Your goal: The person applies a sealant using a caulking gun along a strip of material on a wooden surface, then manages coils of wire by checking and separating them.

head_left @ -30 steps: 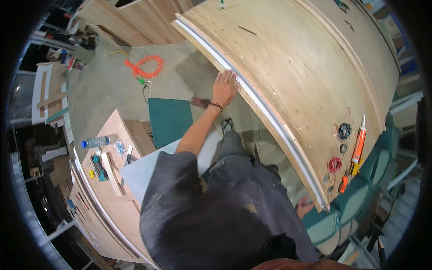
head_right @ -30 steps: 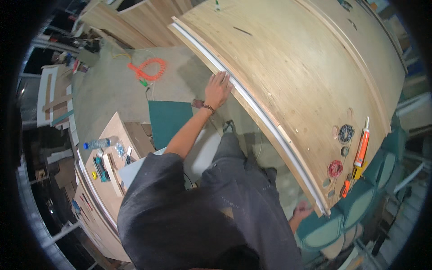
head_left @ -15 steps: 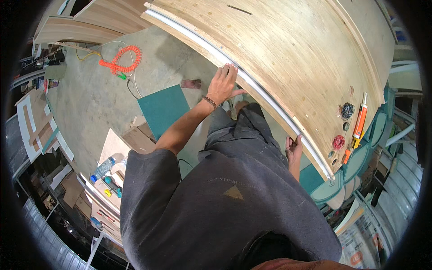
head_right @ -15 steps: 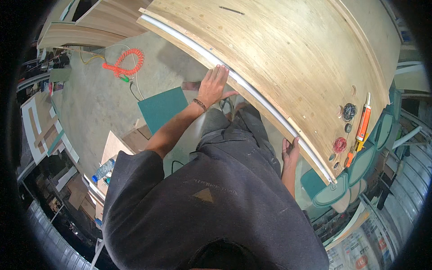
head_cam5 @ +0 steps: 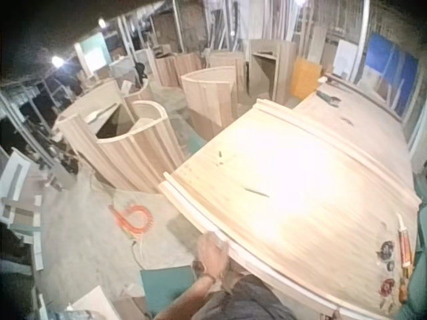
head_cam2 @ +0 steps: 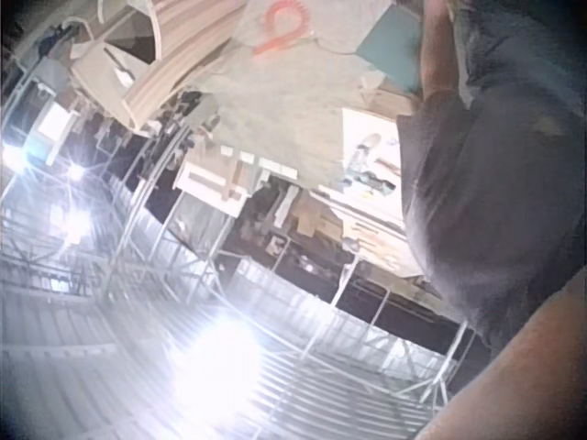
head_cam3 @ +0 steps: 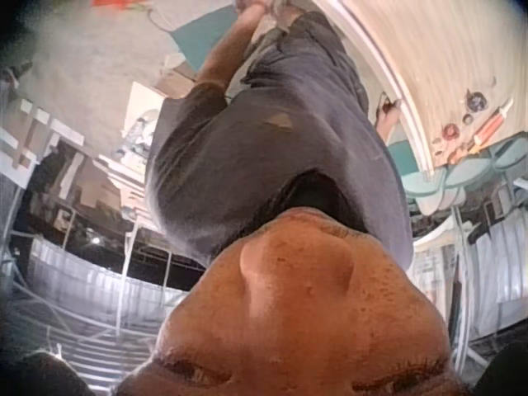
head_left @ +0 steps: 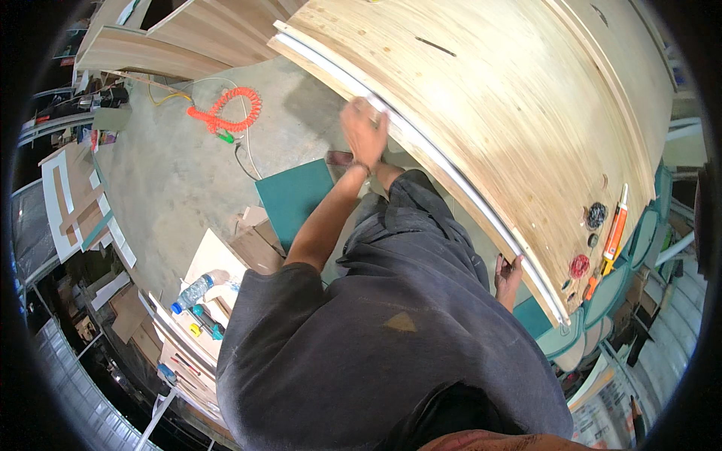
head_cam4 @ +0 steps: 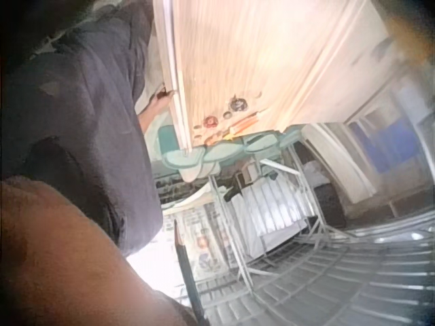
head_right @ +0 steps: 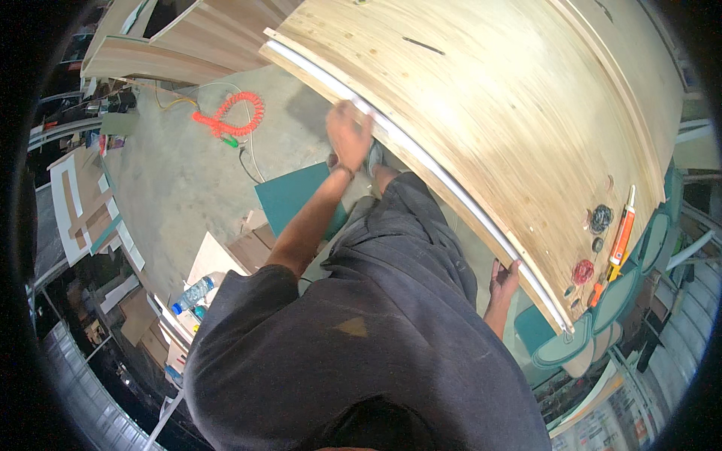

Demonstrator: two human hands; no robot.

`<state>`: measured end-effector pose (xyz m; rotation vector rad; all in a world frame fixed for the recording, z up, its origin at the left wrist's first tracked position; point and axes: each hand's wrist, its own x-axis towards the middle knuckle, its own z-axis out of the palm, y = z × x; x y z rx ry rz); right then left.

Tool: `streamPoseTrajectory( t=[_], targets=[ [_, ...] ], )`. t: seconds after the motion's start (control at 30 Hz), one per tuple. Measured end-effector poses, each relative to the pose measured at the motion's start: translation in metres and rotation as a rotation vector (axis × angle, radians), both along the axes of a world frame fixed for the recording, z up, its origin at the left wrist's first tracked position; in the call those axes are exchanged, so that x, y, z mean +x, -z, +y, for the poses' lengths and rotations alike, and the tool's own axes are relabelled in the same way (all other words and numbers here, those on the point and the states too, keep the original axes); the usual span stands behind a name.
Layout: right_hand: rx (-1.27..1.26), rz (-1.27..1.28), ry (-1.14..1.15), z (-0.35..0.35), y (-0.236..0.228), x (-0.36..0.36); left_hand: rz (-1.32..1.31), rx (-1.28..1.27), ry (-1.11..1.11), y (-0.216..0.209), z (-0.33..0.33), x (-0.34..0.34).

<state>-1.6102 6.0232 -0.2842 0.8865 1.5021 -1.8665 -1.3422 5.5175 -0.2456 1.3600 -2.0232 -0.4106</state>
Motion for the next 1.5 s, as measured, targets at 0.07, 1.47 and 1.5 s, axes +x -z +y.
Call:
streamPoseTrajectory(
  t=[0.07, 1.47, 1.5],
  targets=[
    [0.006, 0.027, 0.053, -0.008, 0.002, 0.006, 0.199, 0.19, -0.308, 0.004, -0.039, 0.001],
    [0.161, -0.07, 0.086, -0.251, -0.012, 0.124, 0.755, 1.298, -0.282, -0.019, -0.306, 0.124],
    [0.093, -0.143, 0.102, -0.268, -0.008, 0.132, 0.753, 1.314, -0.275, -0.019, -0.307, 0.122]
  ],
)
